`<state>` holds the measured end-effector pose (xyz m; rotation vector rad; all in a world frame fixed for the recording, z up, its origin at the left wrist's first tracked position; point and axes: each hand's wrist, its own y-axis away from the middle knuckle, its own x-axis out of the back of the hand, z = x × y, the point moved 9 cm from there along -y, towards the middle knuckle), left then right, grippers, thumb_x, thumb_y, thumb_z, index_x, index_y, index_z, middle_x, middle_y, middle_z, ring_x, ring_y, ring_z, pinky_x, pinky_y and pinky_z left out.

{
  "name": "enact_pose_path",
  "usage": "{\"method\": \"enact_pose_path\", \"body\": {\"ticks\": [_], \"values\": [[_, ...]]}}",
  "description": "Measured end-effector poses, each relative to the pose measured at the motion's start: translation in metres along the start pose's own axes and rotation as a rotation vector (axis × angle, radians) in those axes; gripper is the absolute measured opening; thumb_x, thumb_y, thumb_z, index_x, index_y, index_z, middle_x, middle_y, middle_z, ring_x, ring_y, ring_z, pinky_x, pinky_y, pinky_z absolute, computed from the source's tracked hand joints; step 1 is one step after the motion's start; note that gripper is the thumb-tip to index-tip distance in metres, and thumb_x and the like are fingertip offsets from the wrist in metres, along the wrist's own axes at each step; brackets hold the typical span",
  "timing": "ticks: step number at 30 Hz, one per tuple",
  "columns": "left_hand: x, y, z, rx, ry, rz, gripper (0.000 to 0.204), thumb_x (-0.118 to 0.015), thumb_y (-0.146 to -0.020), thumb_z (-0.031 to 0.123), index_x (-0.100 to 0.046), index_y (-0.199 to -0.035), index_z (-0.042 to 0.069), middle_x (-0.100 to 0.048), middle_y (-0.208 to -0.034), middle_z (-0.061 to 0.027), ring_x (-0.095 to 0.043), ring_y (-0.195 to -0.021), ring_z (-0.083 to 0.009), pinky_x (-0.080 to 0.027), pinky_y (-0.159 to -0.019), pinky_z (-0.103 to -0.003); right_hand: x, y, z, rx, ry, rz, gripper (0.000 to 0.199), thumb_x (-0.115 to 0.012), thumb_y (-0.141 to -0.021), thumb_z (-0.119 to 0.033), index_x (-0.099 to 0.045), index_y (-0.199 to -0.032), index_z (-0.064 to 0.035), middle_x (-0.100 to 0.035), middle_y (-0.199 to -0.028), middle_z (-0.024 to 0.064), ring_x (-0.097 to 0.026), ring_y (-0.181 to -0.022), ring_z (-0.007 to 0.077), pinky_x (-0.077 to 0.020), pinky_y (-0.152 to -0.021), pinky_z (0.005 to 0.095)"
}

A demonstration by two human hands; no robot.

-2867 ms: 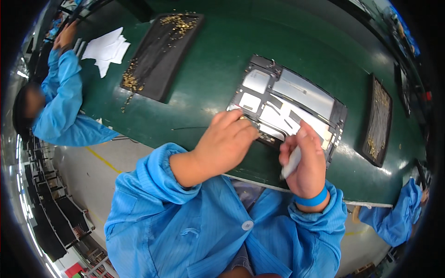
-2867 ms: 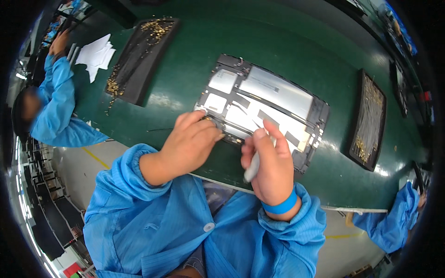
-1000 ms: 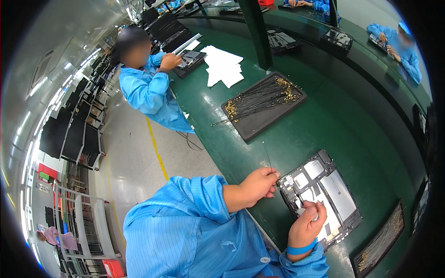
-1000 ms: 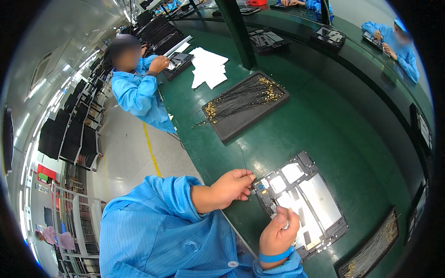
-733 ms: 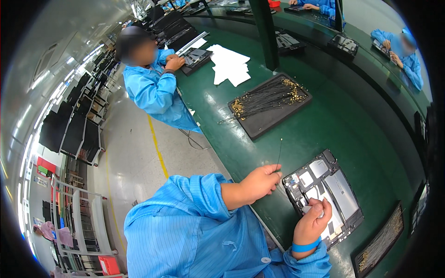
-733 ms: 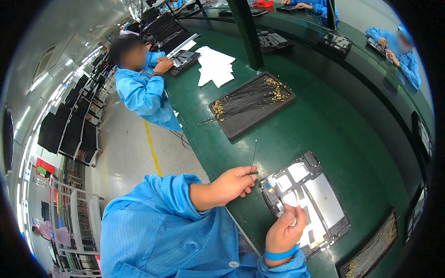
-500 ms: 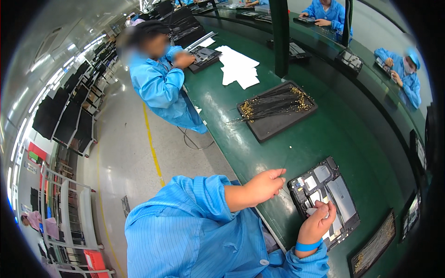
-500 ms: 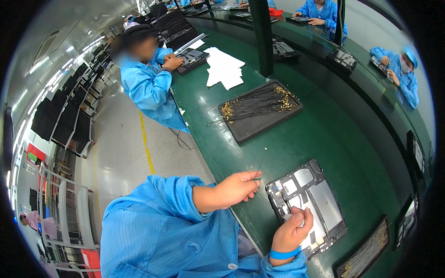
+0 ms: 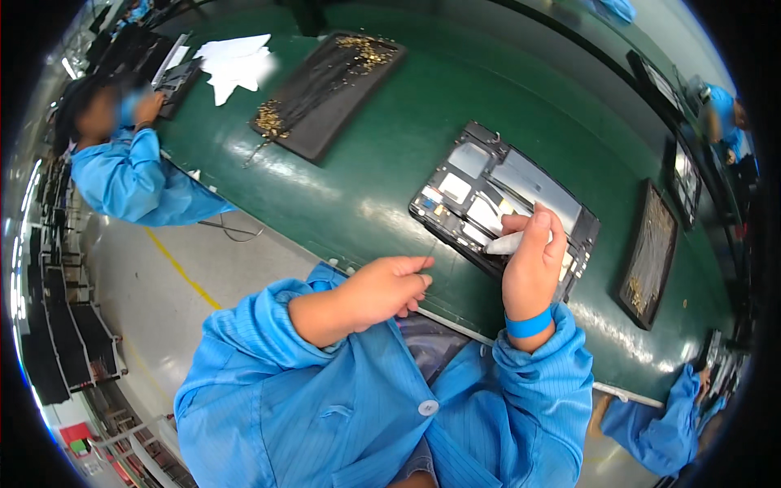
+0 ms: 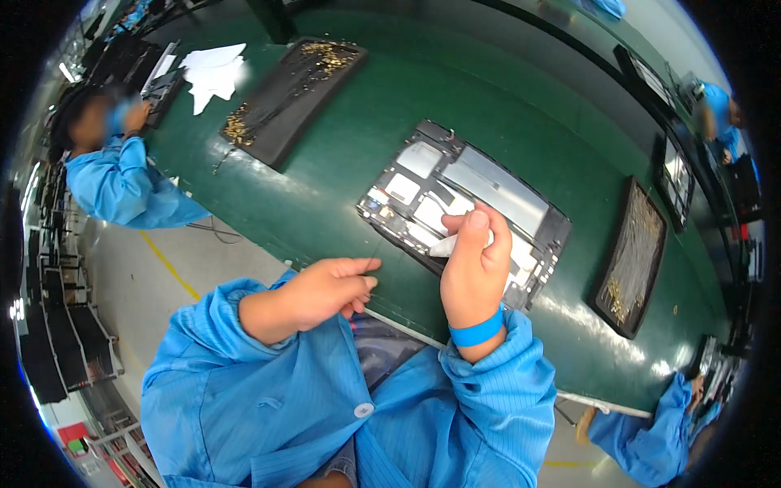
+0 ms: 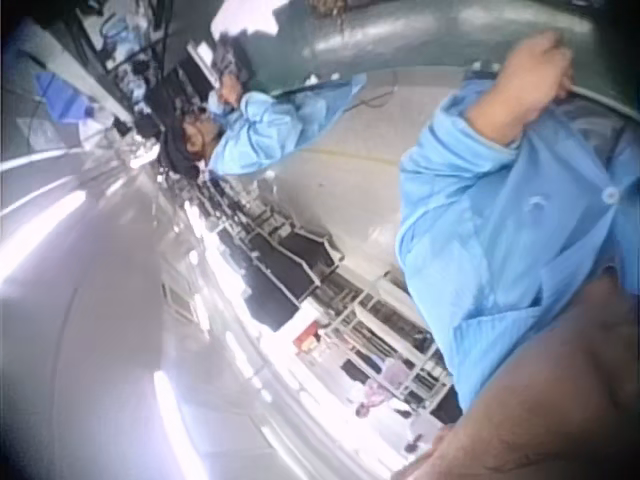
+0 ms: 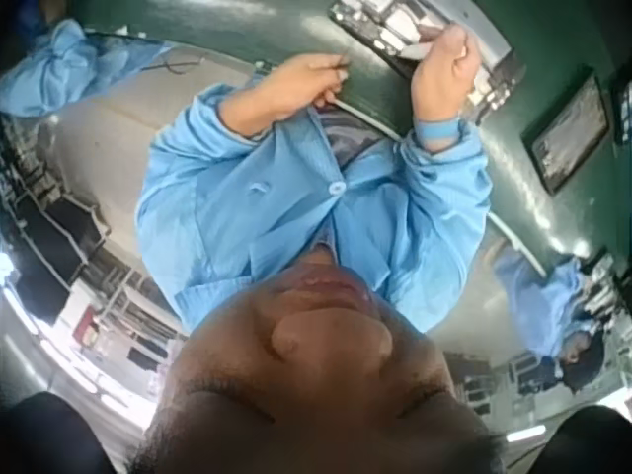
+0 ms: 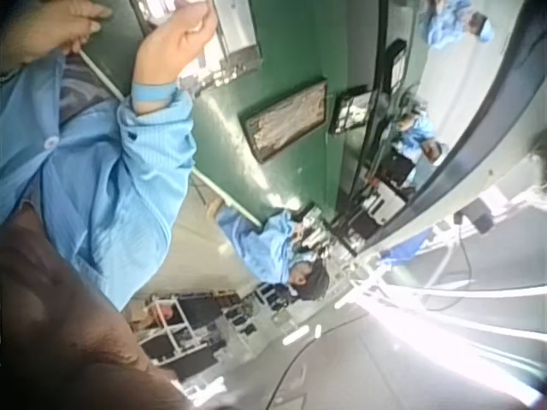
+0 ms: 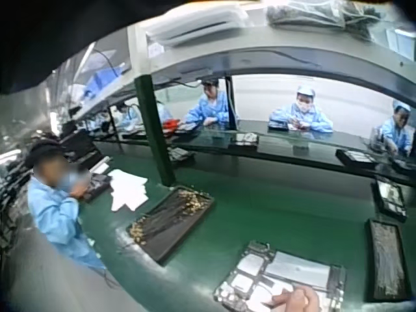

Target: Installing and securing internal ribbon cables and components into a tablet chassis on a factory production line.

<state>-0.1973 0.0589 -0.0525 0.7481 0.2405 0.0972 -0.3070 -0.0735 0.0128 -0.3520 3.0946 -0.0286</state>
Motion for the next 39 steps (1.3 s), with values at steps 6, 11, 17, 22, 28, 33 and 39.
{"method": "enact_pose_path", "body": {"ticks": [6,11,17,22,28,33,39], "values": [[-0.003,-0.007,-0.001,0.049,0.044,-0.055,0.050,-0.048,-0.079,0.015,-0.027,-0.120,-0.007,-0.047,-0.065,0.0002,-0.045,-0.055,-0.0061,-0.039,-0.048,-0.018,0.012,-0.001,-0.004,-0.169,-0.051,0.004,0.035,-0.042,-0.085,-0.027,-0.042,-0.104,0.0025,-0.055,-0.076,0.0102,-0.049,-0.066,0.0104,-0.0399,-0.060,0.0213],[-0.005,-0.007,0.004,0.056,0.087,-0.059,0.051,-0.048,-0.079,0.014,-0.026,-0.120,-0.007,-0.048,-0.066,-0.0004,-0.045,-0.054,-0.0065,-0.038,-0.047,-0.018,-0.003,-0.008,0.005,-0.267,0.222,-0.203,0.037,-0.047,-0.080,-0.026,-0.045,-0.106,0.0009,-0.057,-0.078,0.0124,-0.052,-0.069,0.0145,-0.0416,-0.062,0.0245],[-0.012,-0.019,0.008,0.091,0.076,-0.058,0.045,-0.047,-0.080,0.014,-0.032,-0.119,-0.002,-0.048,-0.068,-0.0020,-0.046,-0.054,-0.0071,-0.038,-0.046,-0.019,-0.041,-0.025,0.008,0.050,0.813,-0.610,0.040,-0.049,-0.075,-0.028,-0.048,-0.103,0.0010,-0.054,-0.091,0.0223,-0.052,-0.087,0.0340,-0.0406,-0.076,0.0361],[0.009,-0.014,0.010,0.082,0.146,0.073,0.034,-0.049,-0.080,0.019,-0.043,-0.109,0.002,-0.051,-0.066,-0.0034,-0.051,-0.051,-0.0108,-0.040,-0.043,-0.021,-0.077,-0.027,0.029,-0.074,0.953,-0.798,0.027,-0.044,-0.075,-0.024,-0.058,-0.084,-0.0026,-0.057,-0.083,0.0187,-0.054,-0.078,0.0328,-0.0417,-0.072,0.0376],[0.011,-0.017,0.012,0.036,0.327,-0.012,0.026,-0.045,-0.083,0.026,-0.048,-0.097,0.004,-0.056,-0.068,-0.0059,-0.055,-0.056,-0.0149,-0.046,-0.044,-0.025,0.067,-0.059,0.000,-0.094,0.536,-0.001,0.023,-0.045,-0.078,-0.024,-0.056,-0.087,-0.0061,-0.057,-0.081,0.0132,-0.054,-0.077,0.0271,-0.0422,-0.068,0.0344],[-0.003,-0.026,0.017,0.073,0.327,-0.107,0.027,-0.041,-0.085,0.026,-0.047,-0.098,0.003,-0.056,-0.071,-0.0076,-0.057,-0.059,-0.0176,-0.048,-0.048,-0.028,0.262,-0.003,-0.027,-0.237,1.085,0.663,0.034,-0.046,-0.077,-0.031,-0.056,-0.093,-0.0023,-0.056,-0.087,0.0193,-0.053,-0.084,0.0315,-0.0414,-0.073,0.0342],[0.000,-0.022,0.016,0.080,0.322,-0.099,0.027,-0.040,-0.085,0.023,-0.045,-0.100,0.002,-0.056,-0.073,-0.0095,-0.057,-0.061,-0.0193,-0.050,-0.050,-0.030,0.245,-0.004,-0.007,-0.204,1.325,0.498,0.026,-0.047,-0.073,-0.026,-0.061,-0.077,-0.0049,-0.057,-0.084,0.0156,-0.053,-0.081,0.0333,-0.0419,-0.073,0.0389]]}}
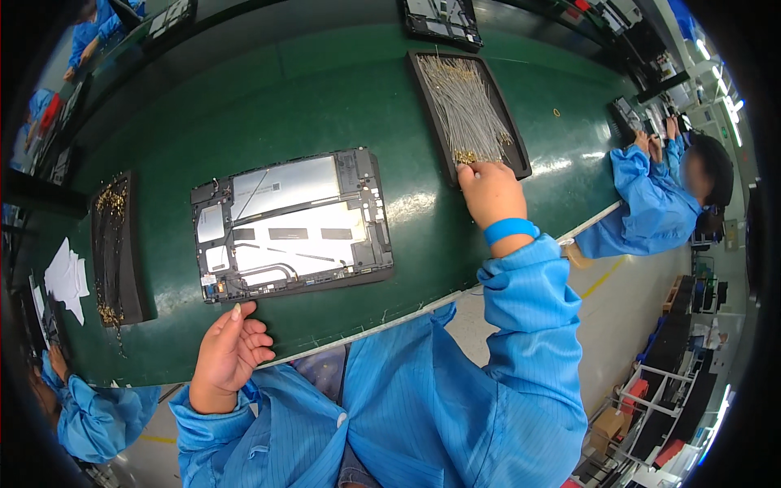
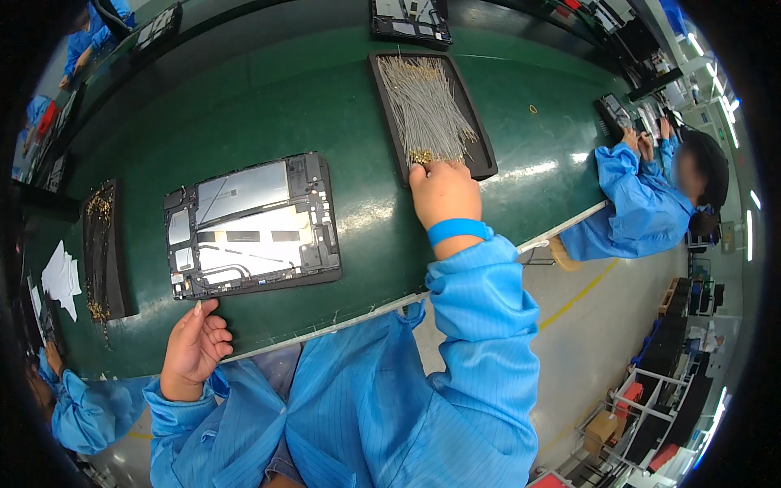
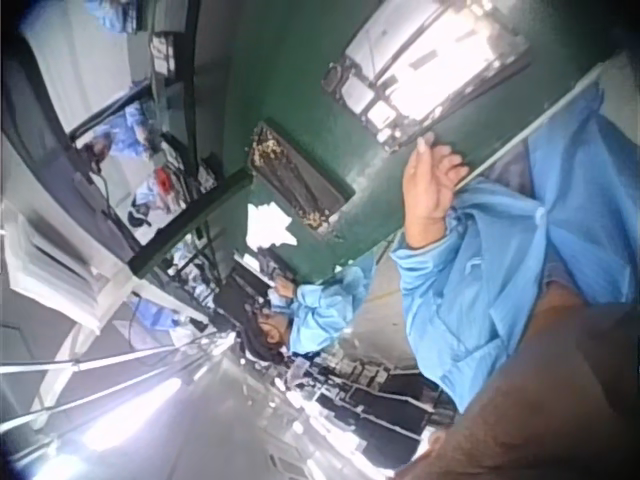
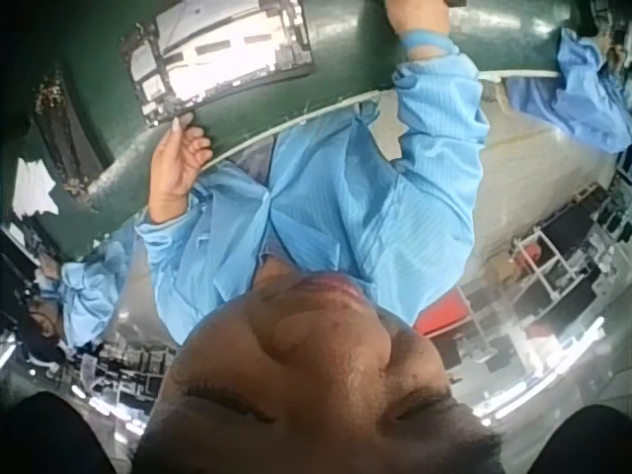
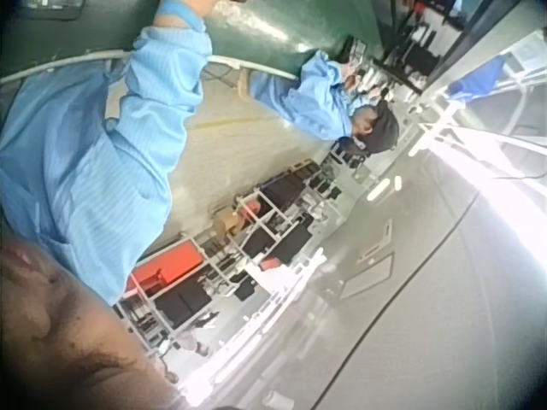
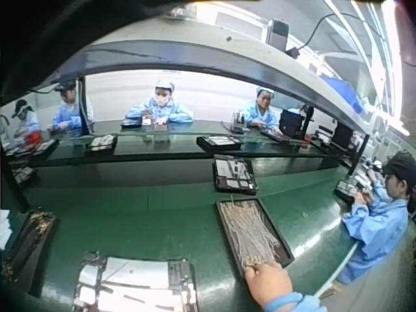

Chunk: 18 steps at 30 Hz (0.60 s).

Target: Installing and securing internal ribbon cables and components into a tablet chassis on a factory production line.

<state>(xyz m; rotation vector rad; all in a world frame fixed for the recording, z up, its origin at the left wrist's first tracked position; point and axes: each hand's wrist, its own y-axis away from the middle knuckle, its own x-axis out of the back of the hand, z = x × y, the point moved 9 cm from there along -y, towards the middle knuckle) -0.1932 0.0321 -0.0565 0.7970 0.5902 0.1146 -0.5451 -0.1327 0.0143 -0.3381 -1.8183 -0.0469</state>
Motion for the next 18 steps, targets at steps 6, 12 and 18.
{"method": "enact_pose_path", "body": {"ticks": [6,12,18], "values": [[-0.002,-0.002,-0.002,-0.024,-0.007,0.019,0.027,-0.041,-0.085,0.023,-0.045,-0.100,0.002,-0.056,-0.072,-0.0093,-0.057,-0.061,-0.0197,-0.050,-0.049,-0.031,0.005,0.004,0.010,-0.106,-0.043,0.200,0.026,-0.044,-0.073,-0.022,-0.061,-0.076,-0.0036,-0.057,-0.083,0.0148,-0.052,-0.079,0.0333,-0.0414,-0.072,0.0409],[-0.004,0.018,0.001,-0.147,-0.471,0.164,0.032,-0.047,-0.082,0.022,-0.044,-0.105,0.000,-0.054,-0.082,-0.0117,-0.055,-0.070,-0.0183,-0.047,-0.059,-0.029,0.047,0.037,0.006,-0.234,-0.638,0.197,0.027,-0.045,-0.078,-0.022,-0.055,-0.077,0.0027,-0.055,-0.065,0.0135,-0.053,-0.062,0.0228,-0.0415,-0.060,0.0323],[-0.125,0.063,0.046,-1.057,-1.220,-0.294,0.034,-0.060,-0.069,0.008,-0.049,-0.100,0.000,-0.052,-0.085,-0.0150,-0.053,-0.076,-0.0269,-0.044,-0.064,-0.033,0.044,0.112,-0.113,0.352,-1.088,-0.627,0.008,-0.058,-0.070,-0.012,-0.056,-0.072,-0.0042,-0.054,-0.063,0.0067,-0.053,-0.057,0.0156,-0.0429,-0.054,0.0254]]}}
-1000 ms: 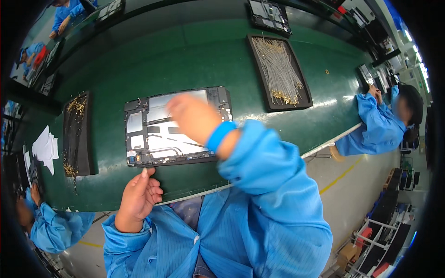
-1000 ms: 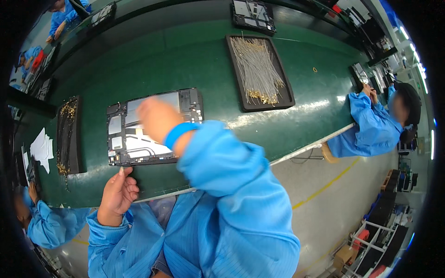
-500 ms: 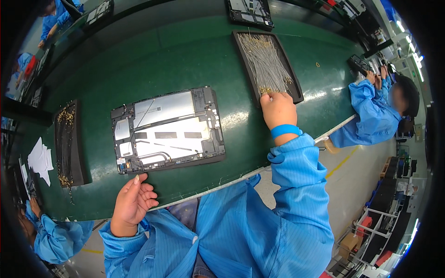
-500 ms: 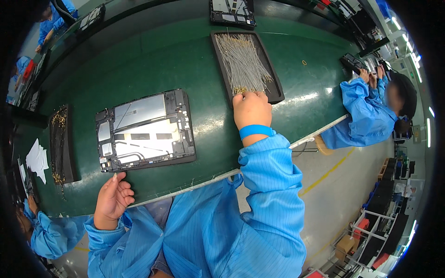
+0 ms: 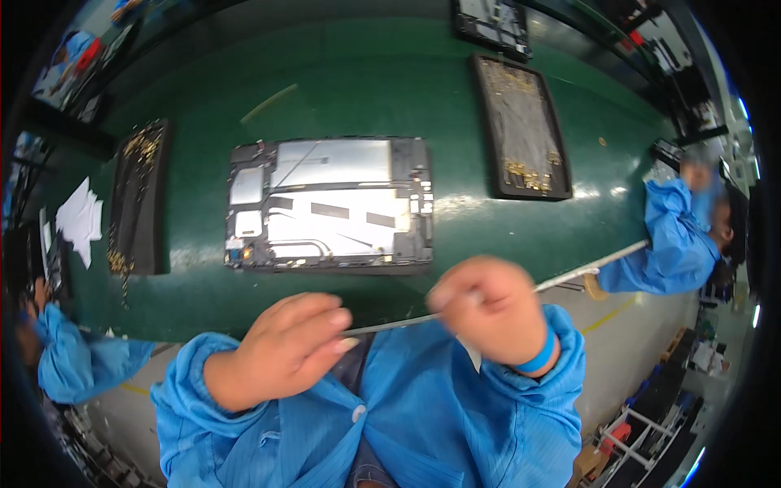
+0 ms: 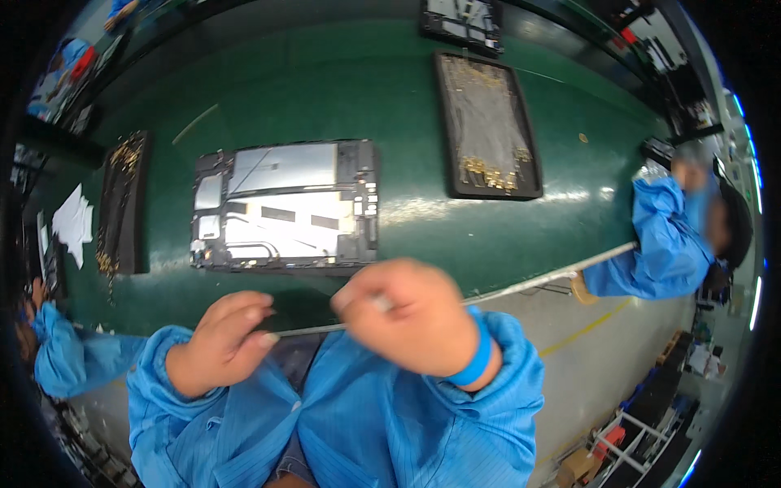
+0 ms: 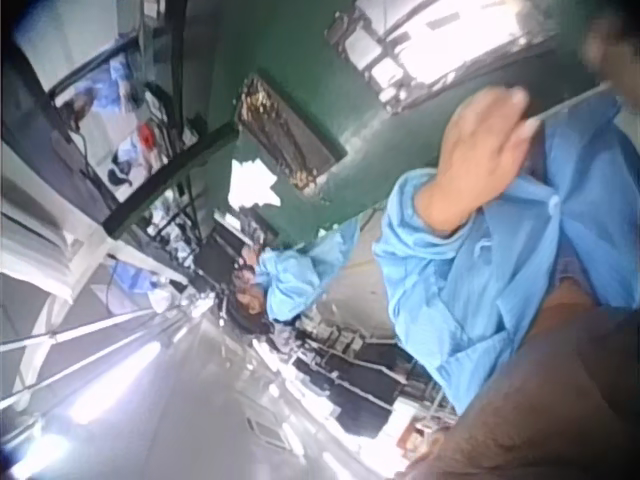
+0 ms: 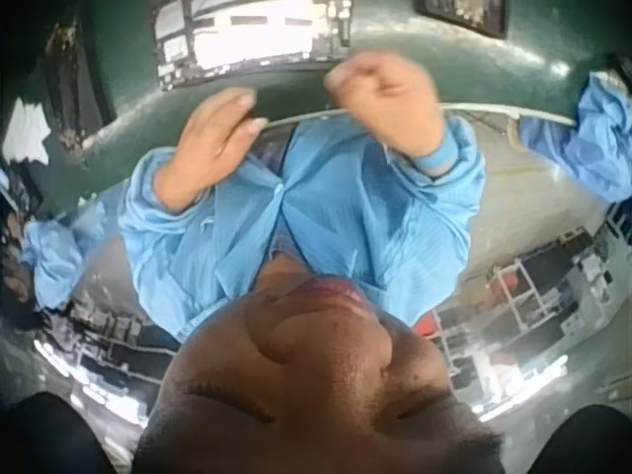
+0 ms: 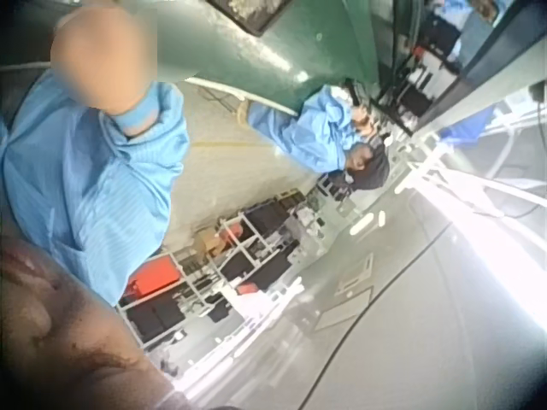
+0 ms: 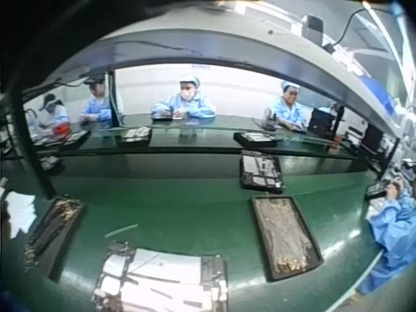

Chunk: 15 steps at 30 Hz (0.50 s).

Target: Installing and securing internal ribbon cables and components into a tablet chassis on a factory production line.

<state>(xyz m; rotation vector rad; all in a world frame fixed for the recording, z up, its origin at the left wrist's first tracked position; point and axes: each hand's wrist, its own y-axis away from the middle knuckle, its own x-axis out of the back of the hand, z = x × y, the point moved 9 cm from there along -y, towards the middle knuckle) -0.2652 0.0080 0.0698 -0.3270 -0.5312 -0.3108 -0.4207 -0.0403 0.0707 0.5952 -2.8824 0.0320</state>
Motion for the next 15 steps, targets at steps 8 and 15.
{"method": "enact_pose_path", "body": {"ticks": [8,15], "values": [[-0.012,-0.009,-0.008,-0.093,-0.087,0.096,0.019,-0.060,-0.066,0.001,-0.054,-0.084,0.001,-0.053,-0.080,-0.0131,-0.051,-0.072,-0.0297,-0.043,-0.070,-0.036,-0.064,0.011,0.073,-0.564,-0.513,-0.205,0.013,-0.054,-0.075,-0.017,-0.054,-0.077,-0.0036,-0.054,-0.065,0.0037,-0.050,-0.054,0.0112,-0.0395,-0.046,0.0220],[-0.027,-0.021,-0.042,0.038,-0.436,0.176,0.017,-0.059,-0.064,0.002,-0.056,-0.081,0.007,-0.053,-0.084,-0.0065,-0.044,-0.091,-0.0292,-0.034,-0.081,-0.039,-0.012,-0.008,0.082,-0.357,-0.747,0.573,0.031,-0.045,-0.082,-0.021,-0.042,-0.104,0.0003,-0.053,-0.077,0.0073,-0.047,-0.061,0.0115,-0.0410,-0.054,0.0218]]}}
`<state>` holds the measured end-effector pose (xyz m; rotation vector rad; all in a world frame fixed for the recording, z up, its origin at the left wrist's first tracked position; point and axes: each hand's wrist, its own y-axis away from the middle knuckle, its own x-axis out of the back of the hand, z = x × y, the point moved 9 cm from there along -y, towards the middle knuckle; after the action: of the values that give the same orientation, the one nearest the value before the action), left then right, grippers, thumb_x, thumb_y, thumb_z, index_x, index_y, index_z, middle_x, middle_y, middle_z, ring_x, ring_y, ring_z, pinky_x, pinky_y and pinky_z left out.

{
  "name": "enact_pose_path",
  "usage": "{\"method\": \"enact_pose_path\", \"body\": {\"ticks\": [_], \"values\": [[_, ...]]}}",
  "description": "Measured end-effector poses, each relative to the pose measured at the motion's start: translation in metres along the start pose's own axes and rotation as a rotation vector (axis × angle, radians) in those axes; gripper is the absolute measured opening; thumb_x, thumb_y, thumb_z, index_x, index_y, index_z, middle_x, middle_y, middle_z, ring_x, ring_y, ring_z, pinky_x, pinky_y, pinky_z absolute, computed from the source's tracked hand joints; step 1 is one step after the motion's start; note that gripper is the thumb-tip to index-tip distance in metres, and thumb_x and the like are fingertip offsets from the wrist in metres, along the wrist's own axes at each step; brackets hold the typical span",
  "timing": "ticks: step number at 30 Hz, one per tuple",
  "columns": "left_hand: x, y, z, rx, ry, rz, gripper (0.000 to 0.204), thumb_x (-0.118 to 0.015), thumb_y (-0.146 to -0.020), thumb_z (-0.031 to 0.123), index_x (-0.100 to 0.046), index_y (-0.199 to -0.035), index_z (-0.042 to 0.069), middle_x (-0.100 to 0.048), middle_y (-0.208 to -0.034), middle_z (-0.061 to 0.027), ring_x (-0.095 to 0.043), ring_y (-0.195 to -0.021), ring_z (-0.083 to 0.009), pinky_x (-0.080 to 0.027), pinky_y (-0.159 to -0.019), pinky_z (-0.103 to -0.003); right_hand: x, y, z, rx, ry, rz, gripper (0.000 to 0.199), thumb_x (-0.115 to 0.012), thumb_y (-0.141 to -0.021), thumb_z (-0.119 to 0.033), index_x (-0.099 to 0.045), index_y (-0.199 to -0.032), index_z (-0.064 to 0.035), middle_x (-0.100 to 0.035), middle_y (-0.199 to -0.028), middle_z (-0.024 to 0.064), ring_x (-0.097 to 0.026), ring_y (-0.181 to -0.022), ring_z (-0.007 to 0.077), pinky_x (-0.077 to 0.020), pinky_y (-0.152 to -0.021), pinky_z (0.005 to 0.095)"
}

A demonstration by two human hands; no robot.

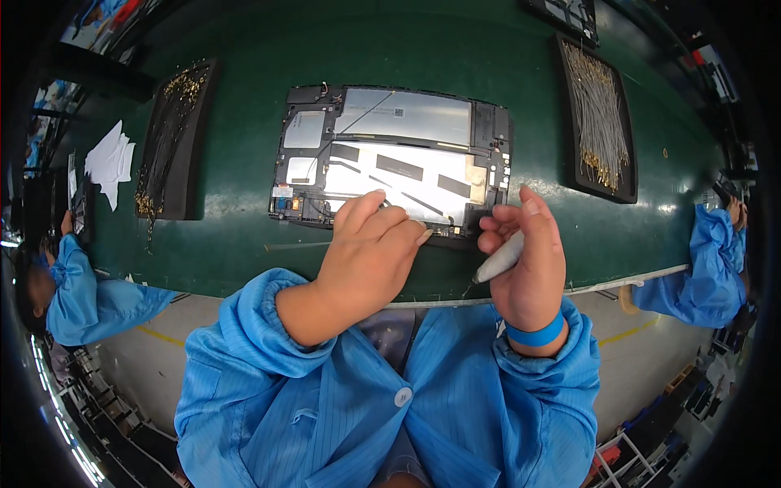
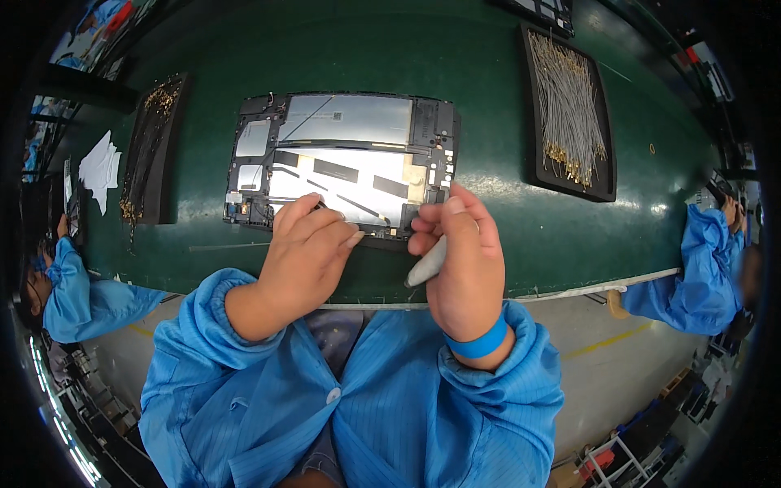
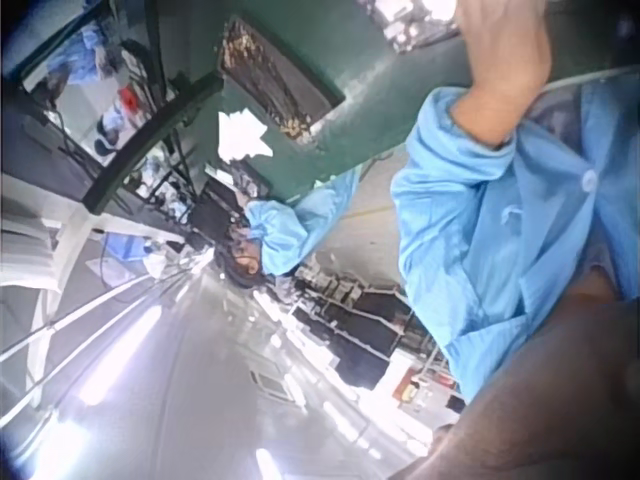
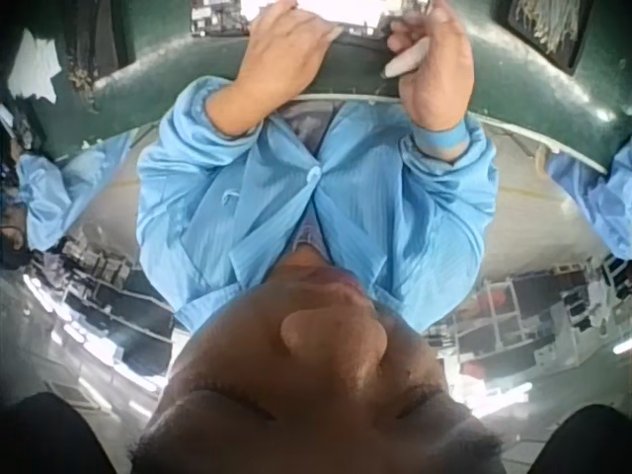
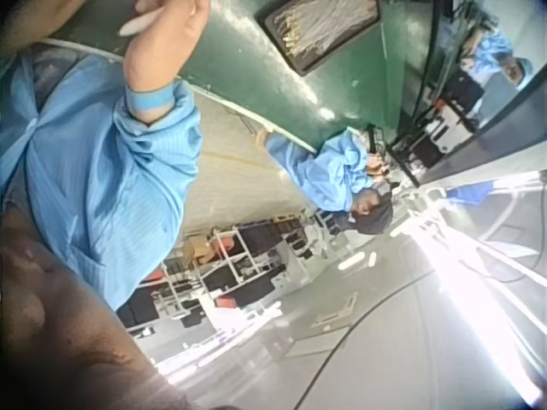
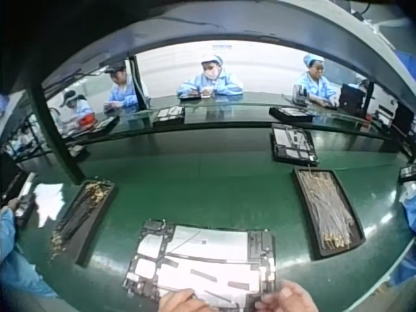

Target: Installing and securing internal ribbon cables and components into a tablet chassis on a factory production line.

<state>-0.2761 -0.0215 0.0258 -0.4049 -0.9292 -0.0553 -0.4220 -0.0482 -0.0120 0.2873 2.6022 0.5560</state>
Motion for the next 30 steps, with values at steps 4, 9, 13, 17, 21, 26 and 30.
{"method": "enact_pose_path", "body": {"ticks": [4,9,13,17,21,26,30], "values": [[-0.002,-0.002,0.001,-0.008,-0.012,-0.012,0.017,-0.060,-0.064,0.003,-0.057,-0.080,0.007,-0.053,-0.084,-0.0060,-0.045,-0.090,-0.0290,-0.034,-0.078,-0.039,-0.001,0.005,-0.015,0.307,0.242,-0.030,0.038,-0.037,-0.086,-0.026,-0.034,-0.111,0.0033,-0.055,-0.080,0.0096,-0.048,-0.068,0.0115,-0.0407,-0.063,0.0247],[-0.003,-0.004,0.001,-0.007,-0.030,-0.033,0.018,-0.061,-0.063,0.004,-0.057,-0.080,0.007,-0.054,-0.083,-0.0057,-0.045,-0.089,-0.0288,-0.034,-0.078,-0.039,-0.013,0.008,-0.012,0.540,0.372,-0.121,0.030,-0.033,-0.088,-0.023,-0.035,-0.105,0.0009,-0.056,-0.083,0.0108,-0.049,-0.073,0.0111,-0.0395,-0.067,0.0250],[-0.001,-0.003,0.005,-0.012,-0.071,-0.035,0.019,-0.061,-0.062,0.004,-0.057,-0.081,0.007,-0.054,-0.083,-0.0053,-0.046,-0.089,-0.0282,-0.035,-0.077,-0.038,-0.018,0.013,-0.010,0.673,0.418,-0.192,0.028,-0.034,-0.087,-0.023,-0.035,-0.105,-0.0004,-0.056,-0.083,0.0109,-0.049,-0.072,0.0109,-0.0397,-0.066,0.0248],[-0.004,-0.003,0.006,-0.016,-0.085,-0.053,0.019,-0.061,-0.062,0.005,-0.058,-0.081,0.007,-0.054,-0.082,-0.0051,-0.046,-0.090,-0.0278,-0.034,-0.078,-0.038,-0.015,0.013,-0.007,0.708,0.421,-0.214,0.026,-0.035,-0.087,-0.021,-0.036,-0.104,-0.0012,-0.056,-0.082,0.0112,-0.050,-0.071,0.0110,-0.0405,-0.065,0.0241],[-0.006,-0.006,0.007,-0.010,-0.070,-0.072,0.018,-0.061,-0.063,0.006,-0.057,-0.081,0.006,-0.054,-0.082,-0.0052,-0.045,-0.090,-0.0278,-0.034,-0.078,-0.038,-0.018,0.015,-0.009,0.695,0.431,-0.248,0.025,-0.037,-0.086,-0.020,-0.035,-0.104,-0.0016,-0.056,-0.082,0.0111,-0.051,-0.071,0.0119,-0.0414,-0.064,0.0242],[0.001,-0.008,0.003,-0.027,-0.122,-0.066,0.014,-0.051,-0.064,0.007,-0.056,-0.078,0.008,-0.051,-0.077,-0.0039,-0.044,-0.085,-0.0243,-0.033,-0.075,-0.035,-0.036,0.013,-0.016,0.707,0.556,-0.285,0.018,-0.042,-0.084,-0.017,-0.046,-0.091,-0.0010,-0.056,-0.076,0.0109,-0.053,-0.066,0.0153,-0.0420,-0.061,0.0256],[0.002,-0.008,0.005,-0.059,-0.116,-0.138,0.015,-0.045,-0.066,0.013,-0.054,-0.076,0.005,-0.051,-0.076,-0.0058,-0.045,-0.084,-0.0231,-0.033,-0.074,-0.035,-0.082,0.031,-0.021,0.903,1.059,-0.486,0.011,-0.048,-0.077,-0.010,-0.054,-0.076,-0.0005,-0.055,-0.070,0.0110,-0.054,-0.064,0.0222,-0.0420,-0.060,0.0288]]}}
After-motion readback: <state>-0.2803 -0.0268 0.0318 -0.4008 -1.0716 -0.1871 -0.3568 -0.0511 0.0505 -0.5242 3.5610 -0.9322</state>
